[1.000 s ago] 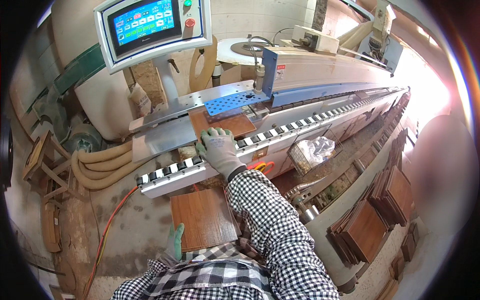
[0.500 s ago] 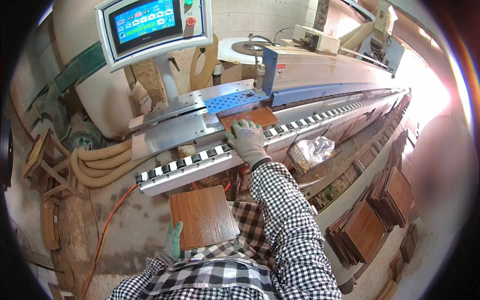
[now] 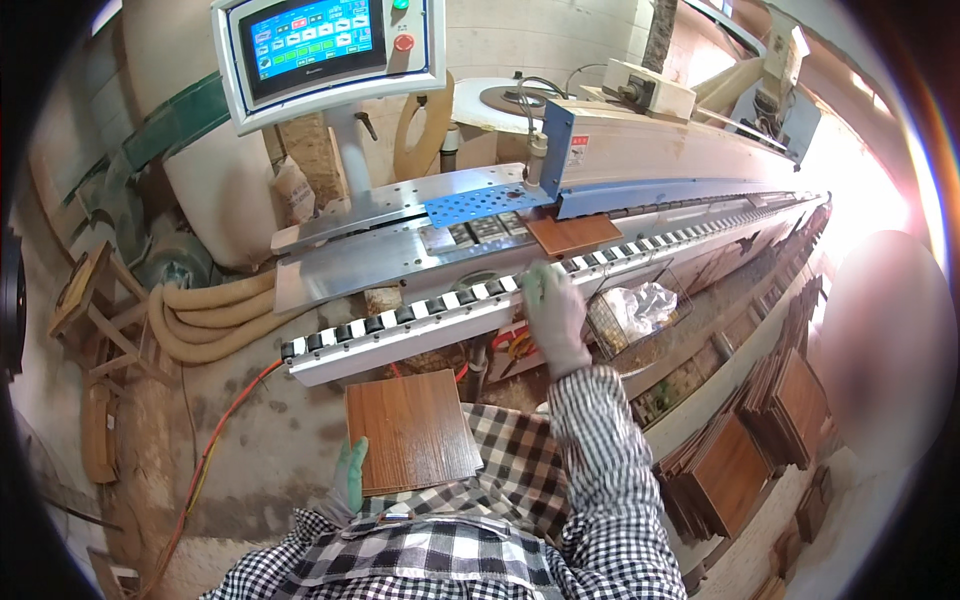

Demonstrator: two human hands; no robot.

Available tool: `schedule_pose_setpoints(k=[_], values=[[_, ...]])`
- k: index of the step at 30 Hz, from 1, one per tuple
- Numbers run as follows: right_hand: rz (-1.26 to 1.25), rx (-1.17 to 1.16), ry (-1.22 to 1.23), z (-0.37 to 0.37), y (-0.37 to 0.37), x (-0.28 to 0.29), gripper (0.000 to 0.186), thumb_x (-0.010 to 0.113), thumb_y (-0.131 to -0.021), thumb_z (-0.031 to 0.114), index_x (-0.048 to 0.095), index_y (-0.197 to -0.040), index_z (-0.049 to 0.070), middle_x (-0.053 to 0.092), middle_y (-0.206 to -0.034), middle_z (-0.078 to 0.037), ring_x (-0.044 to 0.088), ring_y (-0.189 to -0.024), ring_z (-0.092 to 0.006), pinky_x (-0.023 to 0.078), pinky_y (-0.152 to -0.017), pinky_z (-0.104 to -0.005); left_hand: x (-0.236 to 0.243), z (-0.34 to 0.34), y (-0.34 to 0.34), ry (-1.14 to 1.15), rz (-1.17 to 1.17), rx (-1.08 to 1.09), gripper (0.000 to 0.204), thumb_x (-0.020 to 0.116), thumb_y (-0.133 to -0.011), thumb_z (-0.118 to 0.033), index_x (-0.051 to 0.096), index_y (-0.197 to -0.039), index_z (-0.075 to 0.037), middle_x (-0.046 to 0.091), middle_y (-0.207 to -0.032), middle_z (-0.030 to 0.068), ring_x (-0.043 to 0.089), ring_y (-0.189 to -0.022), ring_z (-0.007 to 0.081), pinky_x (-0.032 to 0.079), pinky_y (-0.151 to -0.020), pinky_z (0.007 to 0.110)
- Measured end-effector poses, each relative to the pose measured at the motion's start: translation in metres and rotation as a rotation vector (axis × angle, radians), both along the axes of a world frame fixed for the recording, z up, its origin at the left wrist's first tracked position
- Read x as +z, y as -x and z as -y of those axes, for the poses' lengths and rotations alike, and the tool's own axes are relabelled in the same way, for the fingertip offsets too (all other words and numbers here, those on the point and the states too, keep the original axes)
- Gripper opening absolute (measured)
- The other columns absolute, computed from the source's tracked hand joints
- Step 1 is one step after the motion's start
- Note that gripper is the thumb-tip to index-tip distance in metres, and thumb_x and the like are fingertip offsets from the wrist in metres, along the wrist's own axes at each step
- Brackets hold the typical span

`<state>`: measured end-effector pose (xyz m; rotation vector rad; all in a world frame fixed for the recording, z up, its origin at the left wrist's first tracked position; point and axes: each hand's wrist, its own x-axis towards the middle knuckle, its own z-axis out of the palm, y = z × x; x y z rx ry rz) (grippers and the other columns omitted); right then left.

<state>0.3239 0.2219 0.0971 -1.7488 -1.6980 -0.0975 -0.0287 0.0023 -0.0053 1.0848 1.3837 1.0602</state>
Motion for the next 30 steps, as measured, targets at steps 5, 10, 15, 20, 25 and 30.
schedule_pose_setpoints(k=[5, 10, 15, 20, 25, 30], values=[[-0.625, 0.417, 0.535, 0.148, 0.026, -0.063, 0.033, 0.064, -0.102, 0.027, 0.07, -0.12, 0.0, 0.075, -0.109, -0.013, 0.07, -0.096, -0.0211, 0.056, -0.087, -0.0331, -0.036, 0.002, 0.01, 0.155, 0.463, 0.046, 0.058, 0.031, -0.113, -0.044, 0.046, -0.148, -0.001, 0.056, -0.144, 0.0129, 0.061, -0.122, 0.0198, 0.051, -0.105, 0.033], [-1.009, 0.352, 0.78, 0.217, 0.047, -0.093, 0.039, 0.065, -0.103, 0.025, 0.066, -0.13, -0.003, 0.072, -0.115, -0.007, 0.064, -0.102, -0.0118, 0.051, -0.091, -0.0266, -0.022, -0.001, 0.007, 0.152, 0.321, -0.015, 0.06, 0.032, -0.113, -0.044, 0.044, -0.149, 0.001, 0.055, -0.144, 0.0144, 0.059, -0.125, 0.0204, 0.049, -0.107, 0.034], [-1.202, 0.331, 0.77, 0.224, 0.048, -0.104, 0.035, 0.066, -0.102, 0.021, 0.064, -0.126, -0.004, 0.069, -0.112, -0.004, 0.061, -0.1, -0.01, 0.049, -0.09, -0.0256, 0.003, -0.002, -0.003, 0.001, 0.078, -0.049, 0.059, 0.039, -0.111, -0.042, 0.041, -0.15, 0.002, 0.055, -0.144, 0.0154, 0.054, -0.13, 0.0223, 0.042, -0.112, 0.036], [-1.301, 0.248, 0.68, 0.232, 0.051, -0.098, 0.031, 0.06, -0.105, 0.021, 0.065, -0.122, -0.005, 0.067, -0.099, 0.001, 0.059, -0.086, -0.0065, 0.048, -0.078, -0.0221, -0.006, 0.0, -0.004, -0.003, 0.095, -0.011, 0.058, 0.044, -0.111, -0.041, 0.041, -0.151, 0.001, 0.056, -0.142, 0.0155, 0.053, -0.129, 0.0221, 0.042, -0.112, 0.036], [-1.407, 0.241, 0.506, 0.228, 0.005, -0.108, 0.035, 0.059, -0.104, 0.021, 0.064, -0.128, -0.005, 0.069, -0.099, -0.001, 0.062, -0.085, -0.0087, 0.049, -0.075, -0.0226, -0.003, -0.004, -0.004, 0.019, 0.067, -0.029, 0.055, 0.047, -0.111, -0.039, 0.042, -0.15, -0.001, 0.057, -0.138, 0.014, 0.055, -0.125, 0.0208, 0.044, -0.11, 0.036], [-1.423, 0.465, 0.465, 0.186, -0.003, -0.032, 0.042, 0.058, -0.105, 0.031, 0.063, -0.122, -0.007, 0.065, -0.089, -0.003, 0.059, -0.074, -0.0108, 0.049, -0.068, -0.0233, -0.034, -0.003, -0.003, 0.149, 0.207, 0.071, 0.049, 0.05, -0.11, -0.035, 0.045, -0.147, -0.003, 0.059, -0.131, 0.0096, 0.057, -0.115, 0.0179, 0.048, -0.102, 0.034]])
